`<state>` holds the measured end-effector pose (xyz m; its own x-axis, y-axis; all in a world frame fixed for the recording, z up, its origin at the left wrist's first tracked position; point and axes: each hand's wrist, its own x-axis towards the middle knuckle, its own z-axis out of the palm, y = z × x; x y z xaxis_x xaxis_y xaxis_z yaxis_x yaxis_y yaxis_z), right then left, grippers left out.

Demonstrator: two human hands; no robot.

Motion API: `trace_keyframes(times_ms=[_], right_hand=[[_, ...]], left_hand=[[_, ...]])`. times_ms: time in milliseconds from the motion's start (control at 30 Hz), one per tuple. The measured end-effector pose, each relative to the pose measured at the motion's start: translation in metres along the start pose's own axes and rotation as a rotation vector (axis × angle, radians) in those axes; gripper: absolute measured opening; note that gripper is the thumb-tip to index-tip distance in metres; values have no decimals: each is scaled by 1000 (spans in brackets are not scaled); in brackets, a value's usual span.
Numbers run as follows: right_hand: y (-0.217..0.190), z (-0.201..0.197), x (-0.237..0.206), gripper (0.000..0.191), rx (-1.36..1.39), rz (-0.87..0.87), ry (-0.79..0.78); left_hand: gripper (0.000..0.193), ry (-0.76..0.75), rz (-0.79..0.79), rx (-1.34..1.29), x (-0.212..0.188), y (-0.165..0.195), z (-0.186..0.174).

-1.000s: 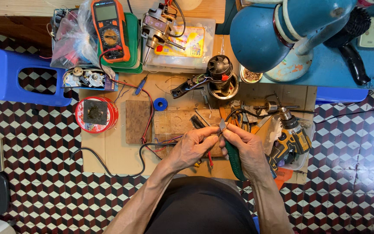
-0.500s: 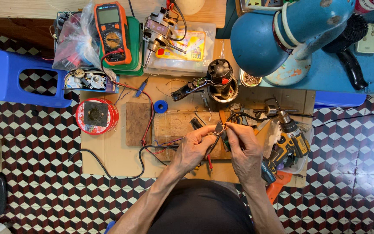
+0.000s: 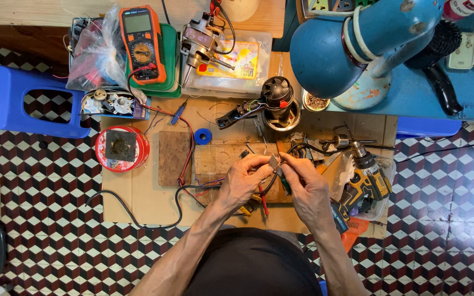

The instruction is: The person strips insulation from two wires using a utility knife, then twists the exposed strands together. The person handles a multimeter and a power tool on the workbench but does not use them during the clip.

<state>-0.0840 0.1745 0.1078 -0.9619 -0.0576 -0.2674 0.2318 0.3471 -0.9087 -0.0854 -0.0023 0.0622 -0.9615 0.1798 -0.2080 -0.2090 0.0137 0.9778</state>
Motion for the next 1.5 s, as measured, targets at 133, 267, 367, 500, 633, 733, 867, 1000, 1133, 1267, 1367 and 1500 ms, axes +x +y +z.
trace_keyframes(times_ms=[133, 267, 367, 500, 633, 733, 867, 1000, 1133, 1267, 1367, 1500], right_hand=[[0, -6, 5, 45, 647, 417, -83], [1, -5, 3, 52, 823, 372, -43], [3, 2, 6, 39, 587, 308, 37], [1, 5, 13, 24, 231, 215, 119], [-3, -1, 14, 20, 54, 92, 125], [-5, -3, 15, 19, -124, -8, 118], [-3, -1, 13, 15, -280, -155, 121], [3, 5, 10, 20, -519, -389, 174], [8, 17, 12, 24, -527, -389, 257], [8, 23, 16, 20, -491, -321, 278], [9, 22, 18, 16, -482, -276, 330], [20, 21, 19, 14, -448, -246, 317]], left_hand=[[29, 55, -241, -31, 4, 18, 2], [26, 70, -218, 242, 5, 33, 6], [23, 75, 140, 408, 3, 39, 9], [21, 104, 141, 331, 0, 47, 10], [19, 75, -49, 313, 2, 50, 12], [18, 89, 46, 426, 5, 48, 13], [18, 102, 192, 580, 9, 43, 17], [18, 73, 69, 591, 10, 42, 24], [22, 124, -25, 498, 13, 43, 28], [25, 169, -56, 434, 15, 46, 29], [27, 151, -117, 418, 13, 48, 30], [27, 176, -33, 395, 14, 48, 31]])
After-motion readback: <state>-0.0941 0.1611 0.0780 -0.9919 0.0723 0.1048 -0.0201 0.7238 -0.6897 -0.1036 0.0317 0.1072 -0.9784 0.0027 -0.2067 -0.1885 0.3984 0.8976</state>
